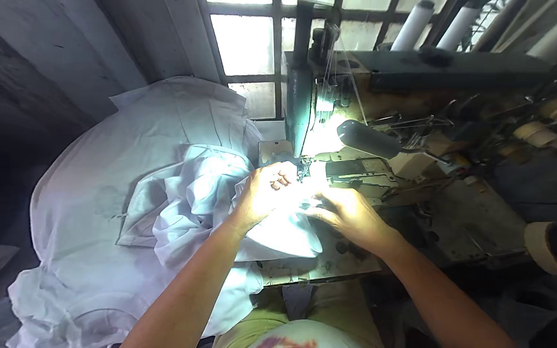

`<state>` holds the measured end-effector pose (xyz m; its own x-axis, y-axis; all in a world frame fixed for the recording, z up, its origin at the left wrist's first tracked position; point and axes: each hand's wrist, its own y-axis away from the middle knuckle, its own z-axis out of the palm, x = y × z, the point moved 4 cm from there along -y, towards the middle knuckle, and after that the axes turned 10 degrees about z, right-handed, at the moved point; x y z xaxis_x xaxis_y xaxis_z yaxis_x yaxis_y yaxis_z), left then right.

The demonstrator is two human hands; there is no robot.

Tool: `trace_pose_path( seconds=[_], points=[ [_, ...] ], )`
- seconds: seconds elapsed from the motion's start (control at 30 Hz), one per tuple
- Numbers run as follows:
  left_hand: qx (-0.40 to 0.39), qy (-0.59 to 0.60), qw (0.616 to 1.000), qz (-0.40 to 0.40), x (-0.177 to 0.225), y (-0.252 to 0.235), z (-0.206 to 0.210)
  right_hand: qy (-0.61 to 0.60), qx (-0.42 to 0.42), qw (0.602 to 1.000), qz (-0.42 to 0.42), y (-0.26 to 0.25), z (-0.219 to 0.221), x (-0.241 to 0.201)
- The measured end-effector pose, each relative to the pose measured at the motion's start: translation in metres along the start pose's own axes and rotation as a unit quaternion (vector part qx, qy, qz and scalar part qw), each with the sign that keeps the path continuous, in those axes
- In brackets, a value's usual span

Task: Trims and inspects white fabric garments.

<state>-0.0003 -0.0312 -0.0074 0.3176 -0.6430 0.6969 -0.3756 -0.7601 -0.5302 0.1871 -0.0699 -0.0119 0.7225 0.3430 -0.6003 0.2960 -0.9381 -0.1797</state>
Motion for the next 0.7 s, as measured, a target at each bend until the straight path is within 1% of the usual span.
trace_pose_path(
  seconds=[0.1,0.2,0.37,0.53,0.7],
  points=[
    [0.007,0.026,0.999,-0.024,-0.001,0.000,-0.001,0.044,-0.096,0.994,0.040,-0.019,-0.008,-0.013],
    [0.015,0.050,0.997,-0.057,-0.001,0.000,-0.002,0.070,-0.141,0.985,0.067,-0.027,-0.012,-0.018],
    [0.006,0.054,0.996,-0.065,-0.002,-0.001,-0.002,0.074,-0.149,0.985,0.053,-0.032,-0.011,-0.015],
    [0.010,0.079,0.995,-0.053,-0.004,0.000,-0.002,0.103,-0.153,0.983,-0.007,-0.037,-0.010,-0.017],
    [0.001,0.082,0.994,-0.076,-0.002,-0.002,-0.002,0.141,-0.147,0.976,-0.082,-0.047,-0.010,-0.018]
  ],
)
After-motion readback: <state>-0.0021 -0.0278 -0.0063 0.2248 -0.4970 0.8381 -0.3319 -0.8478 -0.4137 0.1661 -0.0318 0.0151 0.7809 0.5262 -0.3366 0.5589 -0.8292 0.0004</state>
